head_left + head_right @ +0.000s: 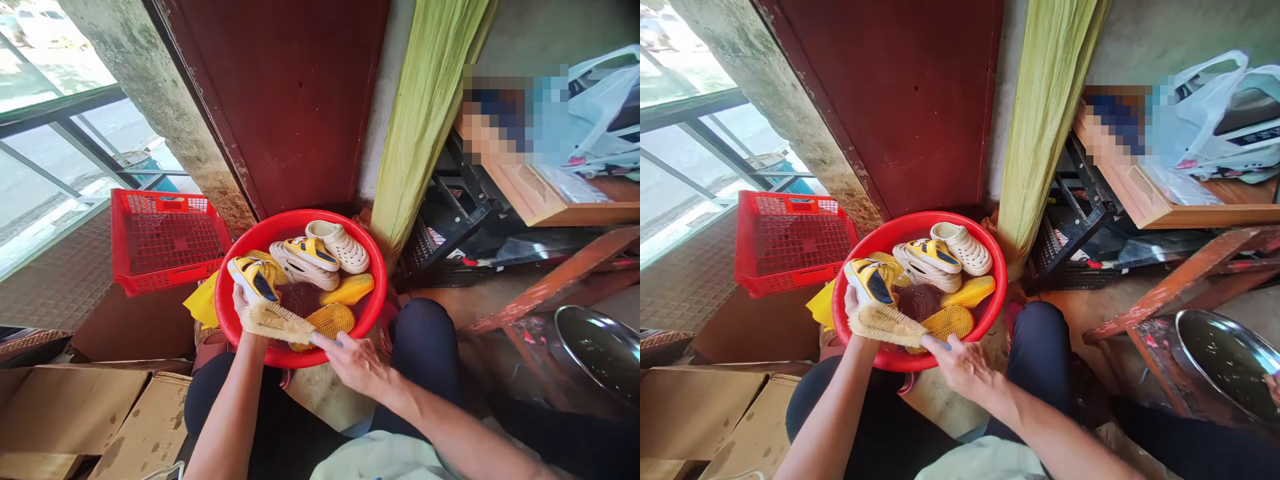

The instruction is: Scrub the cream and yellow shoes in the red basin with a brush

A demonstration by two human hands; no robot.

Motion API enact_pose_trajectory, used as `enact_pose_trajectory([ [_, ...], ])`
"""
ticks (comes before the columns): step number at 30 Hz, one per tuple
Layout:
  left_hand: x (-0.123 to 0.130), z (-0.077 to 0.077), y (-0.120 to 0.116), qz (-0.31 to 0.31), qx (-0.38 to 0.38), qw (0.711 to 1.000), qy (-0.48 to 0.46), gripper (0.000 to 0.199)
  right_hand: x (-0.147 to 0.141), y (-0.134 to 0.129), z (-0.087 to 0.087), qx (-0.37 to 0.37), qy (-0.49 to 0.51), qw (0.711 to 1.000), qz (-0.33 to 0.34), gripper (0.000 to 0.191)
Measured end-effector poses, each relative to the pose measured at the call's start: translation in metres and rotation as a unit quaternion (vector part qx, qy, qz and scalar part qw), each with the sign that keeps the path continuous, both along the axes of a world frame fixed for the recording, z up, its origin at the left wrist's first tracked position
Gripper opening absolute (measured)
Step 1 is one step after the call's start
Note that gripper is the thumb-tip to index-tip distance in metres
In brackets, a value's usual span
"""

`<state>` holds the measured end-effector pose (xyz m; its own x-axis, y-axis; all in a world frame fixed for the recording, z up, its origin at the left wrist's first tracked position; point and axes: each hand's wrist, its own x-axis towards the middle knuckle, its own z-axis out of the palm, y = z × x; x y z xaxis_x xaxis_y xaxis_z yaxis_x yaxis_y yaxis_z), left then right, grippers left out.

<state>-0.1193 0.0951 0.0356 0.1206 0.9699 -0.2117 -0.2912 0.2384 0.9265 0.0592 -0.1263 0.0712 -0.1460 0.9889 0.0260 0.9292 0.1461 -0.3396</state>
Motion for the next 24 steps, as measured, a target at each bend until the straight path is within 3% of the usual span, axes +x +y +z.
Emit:
enact_pose_trajectory([
  [3,-0.004,0.011,-0.003,0.048,-0.038,0.986,-0.152,0.064,0.036,-0.011,-0.007,-0.021,-0.021,0.999,-0.036,0.051],
  [6,-0.005,0.019,-0.009,0.022,-0.090,0.966,-0.240,0.051,0.057,0.001,-0.007,-0.053,-0.059,0.995,-0.059,0.049],
  [11,-0.005,0.009,-0.015,-0.034,-0.135,0.971,-0.192,0.055,0.050,0.050,-0.006,-0.074,-0.084,0.993,-0.038,0.043],
  [16,-0.004,-0.010,-0.015,0.043,-0.254,0.961,-0.103,0.047,0.041,0.089,-0.013,-0.111,-0.037,0.992,-0.049,0.037],
  [20,0.000,-0.016,-0.014,0.073,-0.278,0.951,-0.116,0.042,0.060,0.075,-0.007,-0.117,0.018,0.992,-0.037,0.035],
  [24,0.014,-0.021,-0.015,0.097,-0.295,0.937,-0.161,0.039,0.074,0.033,0.013,-0.110,0.187,0.976,-0.034,0.042],
])
